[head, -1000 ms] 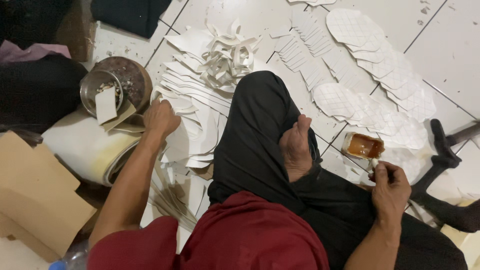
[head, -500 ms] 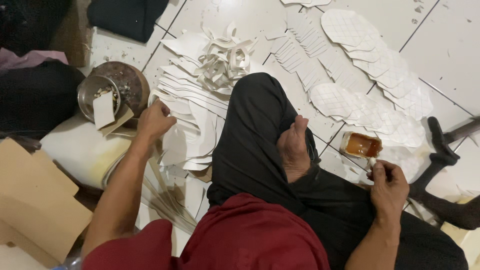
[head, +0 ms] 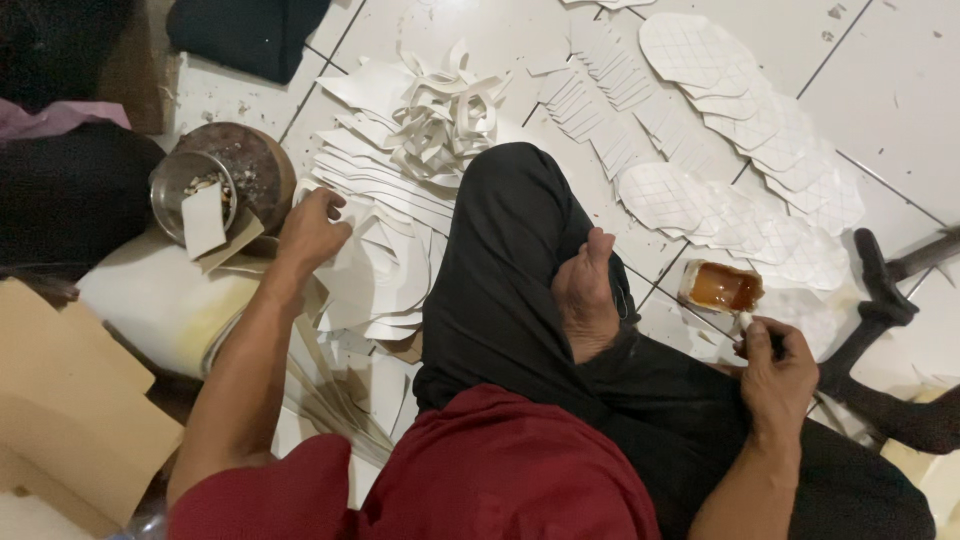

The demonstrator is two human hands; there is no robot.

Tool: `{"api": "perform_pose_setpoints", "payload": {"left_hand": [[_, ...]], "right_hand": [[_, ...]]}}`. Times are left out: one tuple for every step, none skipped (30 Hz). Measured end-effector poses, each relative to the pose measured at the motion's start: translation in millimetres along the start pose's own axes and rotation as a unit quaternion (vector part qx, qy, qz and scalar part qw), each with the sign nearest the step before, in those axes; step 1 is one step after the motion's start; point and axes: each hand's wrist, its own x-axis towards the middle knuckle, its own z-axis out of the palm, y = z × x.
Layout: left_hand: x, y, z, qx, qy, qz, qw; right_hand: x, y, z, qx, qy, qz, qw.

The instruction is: The person sits on the floor and repeatedly picks up white shoe sole pieces, applies adhesive from a small container using a brush, and folds the pieces to bond them. The person handles the pieces one at a time and places the finished units aside.

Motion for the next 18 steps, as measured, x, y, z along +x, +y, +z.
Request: {"api": "perform_pose_setpoints", "payload": {"left_hand": [[0,-3,0,0.000,0.001,-0.001,1.000],[0,-5,0,-0.009,0.007,0.002,1.000],[1,-7,1,-0.017,0.013,0.005,1.000],[0,-7,1,-0.017,0.013,0.005,1.000],[-1,-8,0,-0.036,0.028,0.004,0.999],[-3,-9,1,-0.055,0.043,0.003,0.998],[-4,-7,-1,-0.055,0.043,0.002,0.998],[-6,-7,-3,-0.059,0.052,-0.002,0.997],[-7,-6,-5,-0.063,0.062,-0.006,0.996],[-4,-13,-4,-0.063,0.062,-0.007,0.996],[-1,-20,-3,-0.052,0.082,0.010,0.995],[2,-27,-2,-0.041,0.102,0.027,0.994],[-8,-18,-11,-0.042,0.103,0.026,0.994],[-17,-8,-20,-0.061,0.115,0.015,0.991],[-26,2,-30,-0.081,0.127,0.005,0.989],[-32,9,-37,-0.081,0.127,0.004,0.989],[-37,15,-45,-0.125,0.140,-0.040,0.981],[-42,22,-52,-0.169,0.151,-0.084,0.970]], "right_hand": [[-2,-7,1,0.000,-0.001,-0.001,1.000],[-5,-15,0,0.014,-0.002,0.012,1.000],[-8,-22,0,0.027,-0.003,0.024,0.999],[-7,-20,0,0.027,-0.003,0.025,0.999],[-7,-19,0,0.024,-0.002,0.017,1.000],[-7,-17,0,0.020,0.000,0.010,1.000],[-9,-24,0,0.019,-0.001,0.010,1.000],[-11,-30,0,0.022,-0.001,0.024,0.999],[-14,-37,0,0.025,-0.002,0.039,0.999],[-11,-29,0,0.025,-0.003,0.038,0.999],[-8,-21,1,0.029,0.000,0.034,0.999],[-6,-13,2,0.032,0.004,0.029,0.999],[-9,-20,1,0.032,0.003,0.029,0.999],[-11,-27,1,0.040,0.003,0.036,0.999],[-14,-33,1,0.048,0.003,0.043,0.998],[-14,-33,0,0.047,0.001,0.043,0.998],[-14,-32,-1,0.027,0.000,0.025,0.999],[-13,-32,-1,0.007,-0.002,0.006,1.000]]}}
